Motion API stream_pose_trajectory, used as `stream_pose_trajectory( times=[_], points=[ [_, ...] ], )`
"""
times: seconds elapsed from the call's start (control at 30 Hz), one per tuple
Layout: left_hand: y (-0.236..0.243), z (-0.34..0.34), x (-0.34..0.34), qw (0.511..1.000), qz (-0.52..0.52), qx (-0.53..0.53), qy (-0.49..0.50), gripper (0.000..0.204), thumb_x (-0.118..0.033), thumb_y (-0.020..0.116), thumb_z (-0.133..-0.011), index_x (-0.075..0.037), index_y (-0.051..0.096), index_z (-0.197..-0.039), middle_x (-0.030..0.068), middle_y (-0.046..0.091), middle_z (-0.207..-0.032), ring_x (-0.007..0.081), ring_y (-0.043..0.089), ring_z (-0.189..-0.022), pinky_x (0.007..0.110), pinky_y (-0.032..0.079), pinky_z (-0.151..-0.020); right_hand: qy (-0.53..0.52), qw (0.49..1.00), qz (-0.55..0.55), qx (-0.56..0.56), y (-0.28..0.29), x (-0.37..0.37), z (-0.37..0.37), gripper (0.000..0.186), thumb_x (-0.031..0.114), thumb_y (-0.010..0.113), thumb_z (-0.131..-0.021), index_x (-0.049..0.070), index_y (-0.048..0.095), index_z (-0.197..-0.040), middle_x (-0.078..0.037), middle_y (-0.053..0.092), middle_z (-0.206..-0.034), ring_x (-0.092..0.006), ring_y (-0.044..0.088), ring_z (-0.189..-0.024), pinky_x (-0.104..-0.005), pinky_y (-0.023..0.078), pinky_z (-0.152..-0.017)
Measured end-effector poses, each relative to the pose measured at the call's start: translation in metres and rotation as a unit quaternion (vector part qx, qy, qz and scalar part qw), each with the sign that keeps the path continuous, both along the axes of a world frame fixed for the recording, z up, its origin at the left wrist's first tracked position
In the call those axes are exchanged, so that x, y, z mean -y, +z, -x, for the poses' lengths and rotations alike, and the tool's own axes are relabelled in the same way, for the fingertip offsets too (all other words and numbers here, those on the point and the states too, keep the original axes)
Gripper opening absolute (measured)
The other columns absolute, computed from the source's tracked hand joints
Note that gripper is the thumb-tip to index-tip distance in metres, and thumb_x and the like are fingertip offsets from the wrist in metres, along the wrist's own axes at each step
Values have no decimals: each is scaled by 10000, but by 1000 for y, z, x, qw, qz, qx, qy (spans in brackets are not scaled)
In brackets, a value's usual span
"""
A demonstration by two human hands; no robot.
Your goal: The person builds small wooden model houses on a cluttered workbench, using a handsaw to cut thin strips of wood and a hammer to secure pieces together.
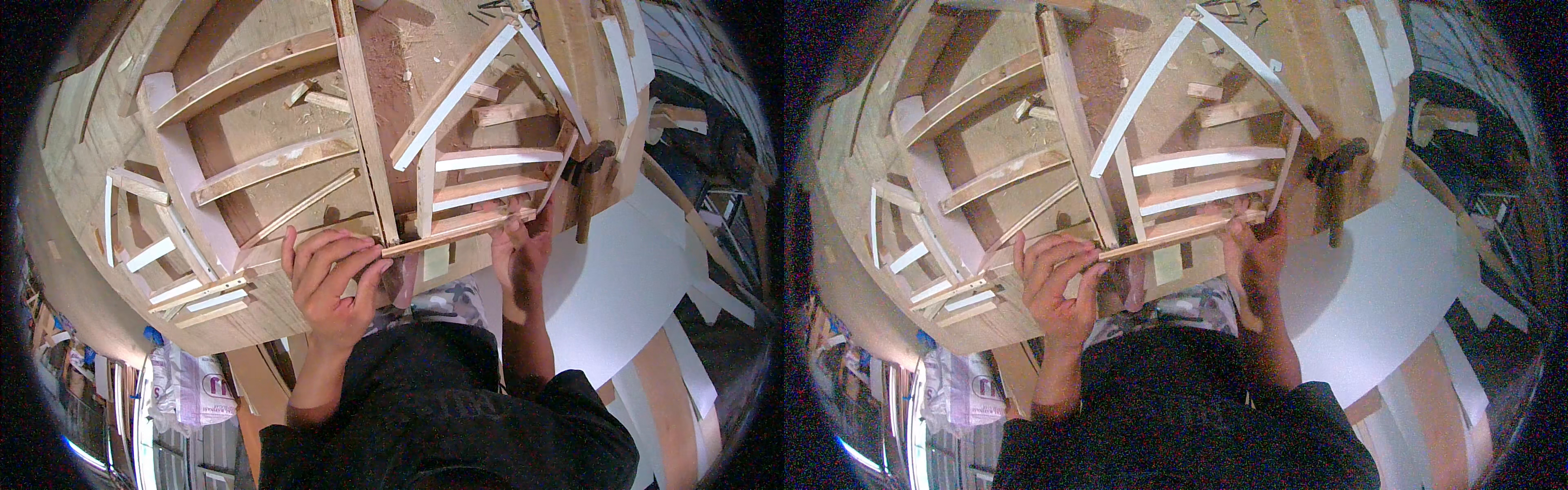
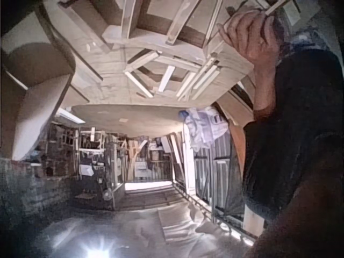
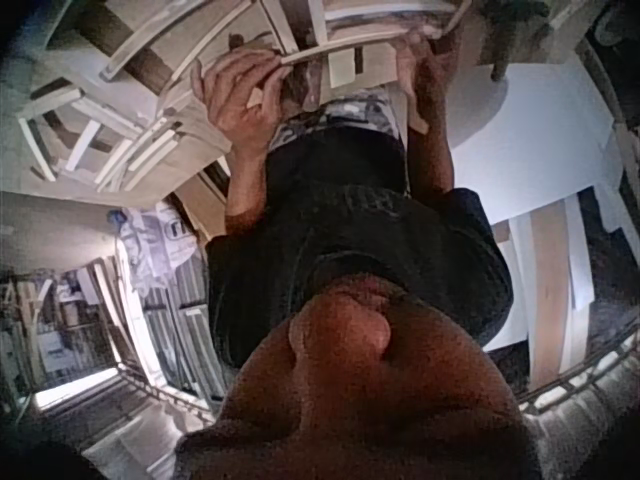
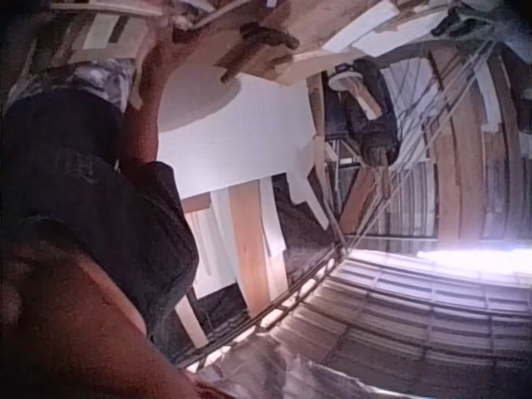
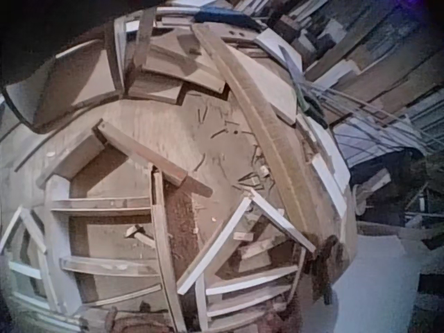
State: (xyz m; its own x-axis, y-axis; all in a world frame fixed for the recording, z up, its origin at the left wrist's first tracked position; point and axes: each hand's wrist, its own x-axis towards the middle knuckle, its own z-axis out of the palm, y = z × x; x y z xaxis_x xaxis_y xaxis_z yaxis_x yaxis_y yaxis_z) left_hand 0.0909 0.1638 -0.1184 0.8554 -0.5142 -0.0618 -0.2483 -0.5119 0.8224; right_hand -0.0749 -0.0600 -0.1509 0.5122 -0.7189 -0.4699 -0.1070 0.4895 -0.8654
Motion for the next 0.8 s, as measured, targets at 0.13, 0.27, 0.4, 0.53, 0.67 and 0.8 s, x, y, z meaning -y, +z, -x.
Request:
stream_pose_trajectory(
  times=[0.13, 0.27, 0.4, 0.53, 0.67, 0.8],
  points=[
    [0, 0, -1, 1000, -3, -7, 2, 176, -125, 898, -765, -144, 838, -929, -19, 775, -995, 217, 694, -1064, 518, 305, -1228, 31, 998, 52, -23, -4, 1, 8, 850, 26, 761, -908, 154, 334, -1632, -101, 472, -1560, -305, 511, -1426, -592, 524, -1132],
    [0, -1, -1, 1000, -6, -11, -4, 181, -128, 900, -764, -143, 838, -934, -18, 775, -999, 218, 696, -1061, 515, 305, -1227, 13, 999, 39, -19, -1, -1, 4, 858, 26, 771, -905, 163, 338, -1633, -83, 465, -1571, -295, 498, -1433, -591, 537, -1117],
    [1, -2, -3, 1000, -10, -15, -10, 193, -138, 907, -759, -140, 836, -939, -17, 774, -1001, 218, 699, -1057, 508, 309, -1224, -26, 997, 37, -61, 3, -4, 2, 1002, 186, 903, -820, 56, 345, -1642, -111, 524, -1551, -268, 517, -1418, -423, 437, -1187],
    [3, -3, -2, 1000, -16, -21, -6, 207, -139, 911, -755, -131, 830, -945, -7, 770, -1000, 223, 704, -1059, 507, 306, -1226, 20, 998, 64, -20, -2, -2, 8, 818, -36, 700, -935, 162, 340, -1642, -81, 452, -1594, -277, 520, -1405, -575, 558, -1097],
    [1, -2, -4, 999, -12, -35, 8, 222, -133, 914, -749, -123, 827, -953, 3, 764, -1018, 230, 706, -1064, 509, 303, -1229, 22, 996, 87, -21, 5, -5, 0, 806, -42, 685, -944, 158, 338, -1643, -81, 461, -1585, -266, 521, -1402, -570, 562, -1087],
    [2, -2, -4, 999, -9, -37, 13, 227, -122, 914, -746, -126, 829, -956, 12, 757, -1054, 236, 706, -1071, 512, 297, -1233, 18, 996, 82, -33, 5, -5, 3, 803, -17, 698, -960, 150, 318, -1647, -80, 480, -1558, -255, 539, -1374, -560, 554, -1099]
  ],
)
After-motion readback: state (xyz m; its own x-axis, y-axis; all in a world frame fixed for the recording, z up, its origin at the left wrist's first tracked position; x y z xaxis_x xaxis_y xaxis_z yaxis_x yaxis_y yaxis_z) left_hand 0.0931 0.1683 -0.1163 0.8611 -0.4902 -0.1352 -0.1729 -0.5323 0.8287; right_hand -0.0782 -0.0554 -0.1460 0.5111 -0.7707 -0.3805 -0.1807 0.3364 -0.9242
